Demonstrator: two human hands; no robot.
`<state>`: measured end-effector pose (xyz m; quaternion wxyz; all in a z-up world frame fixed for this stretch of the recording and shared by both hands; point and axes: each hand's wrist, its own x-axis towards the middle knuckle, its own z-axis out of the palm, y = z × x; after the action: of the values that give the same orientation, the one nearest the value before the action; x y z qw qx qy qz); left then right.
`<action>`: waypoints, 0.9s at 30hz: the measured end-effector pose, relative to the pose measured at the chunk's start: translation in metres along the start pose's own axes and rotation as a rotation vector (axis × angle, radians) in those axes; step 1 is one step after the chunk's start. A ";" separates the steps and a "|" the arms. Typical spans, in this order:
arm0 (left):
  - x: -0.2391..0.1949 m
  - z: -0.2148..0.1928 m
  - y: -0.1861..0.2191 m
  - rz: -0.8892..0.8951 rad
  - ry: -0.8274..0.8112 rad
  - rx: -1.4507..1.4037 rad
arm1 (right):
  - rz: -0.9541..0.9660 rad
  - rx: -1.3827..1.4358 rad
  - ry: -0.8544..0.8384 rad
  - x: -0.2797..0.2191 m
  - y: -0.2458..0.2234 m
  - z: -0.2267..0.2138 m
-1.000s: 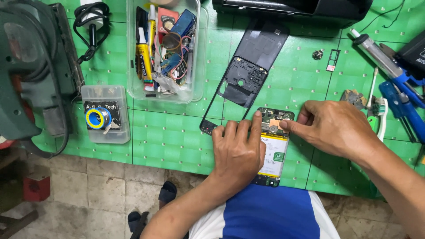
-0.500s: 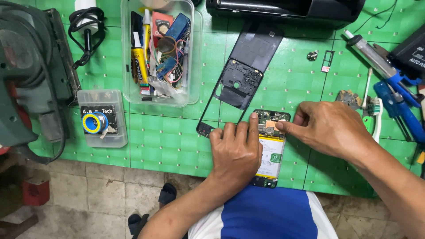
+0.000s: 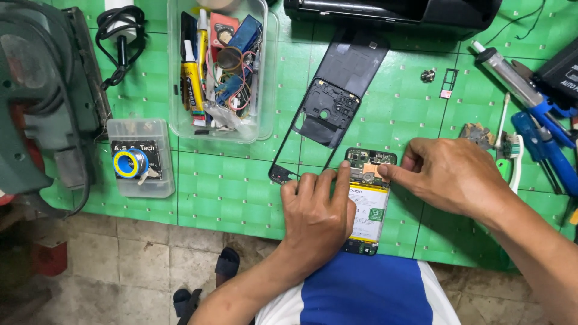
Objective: Cleaning the internal components of a smartphone with a brush and reassembling the motherboard into the frame.
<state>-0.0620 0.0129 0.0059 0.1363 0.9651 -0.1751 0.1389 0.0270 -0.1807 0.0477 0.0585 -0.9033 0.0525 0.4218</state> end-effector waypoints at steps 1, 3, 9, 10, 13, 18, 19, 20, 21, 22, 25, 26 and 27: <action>0.001 0.001 0.000 0.000 0.001 0.001 | -0.001 0.000 0.001 0.000 -0.001 0.000; 0.004 0.002 -0.001 -0.004 0.017 -0.011 | 0.011 -0.018 0.007 0.000 -0.001 0.001; 0.009 0.005 -0.011 0.064 -0.012 0.010 | -0.005 -0.009 0.005 0.001 0.001 0.002; 0.010 0.005 -0.012 0.066 -0.012 0.011 | -0.005 -0.007 0.006 0.002 0.002 0.002; 0.011 0.006 -0.014 0.094 -0.026 0.030 | -0.021 -0.009 0.009 0.003 0.004 0.003; 0.016 0.005 -0.012 0.154 0.032 0.013 | -0.024 -0.003 0.003 0.002 0.004 0.002; 0.016 0.004 -0.012 0.155 0.032 0.013 | -0.025 -0.002 0.003 0.003 0.004 0.002; 0.015 0.004 -0.013 0.174 0.013 0.026 | -0.028 -0.001 0.003 0.003 0.004 0.002; 0.015 0.004 -0.013 0.193 -0.006 0.037 | -0.030 -0.001 0.003 0.003 0.005 0.002; 0.015 0.004 -0.012 0.194 -0.007 0.036 | -0.030 0.000 0.002 0.002 0.005 0.003; 0.016 0.004 -0.013 0.228 -0.023 0.086 | -0.036 0.013 0.011 0.003 0.005 0.002; 0.017 0.004 -0.013 0.237 -0.024 0.104 | -0.033 0.010 0.011 0.002 0.004 0.001; 0.017 0.003 -0.013 0.246 -0.025 0.122 | -0.031 0.008 0.009 0.002 0.004 0.001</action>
<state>-0.0416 0.0183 0.0053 0.0573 0.9446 -0.2849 0.1527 0.0271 -0.1843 0.0452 0.0683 -0.9057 0.0403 0.4165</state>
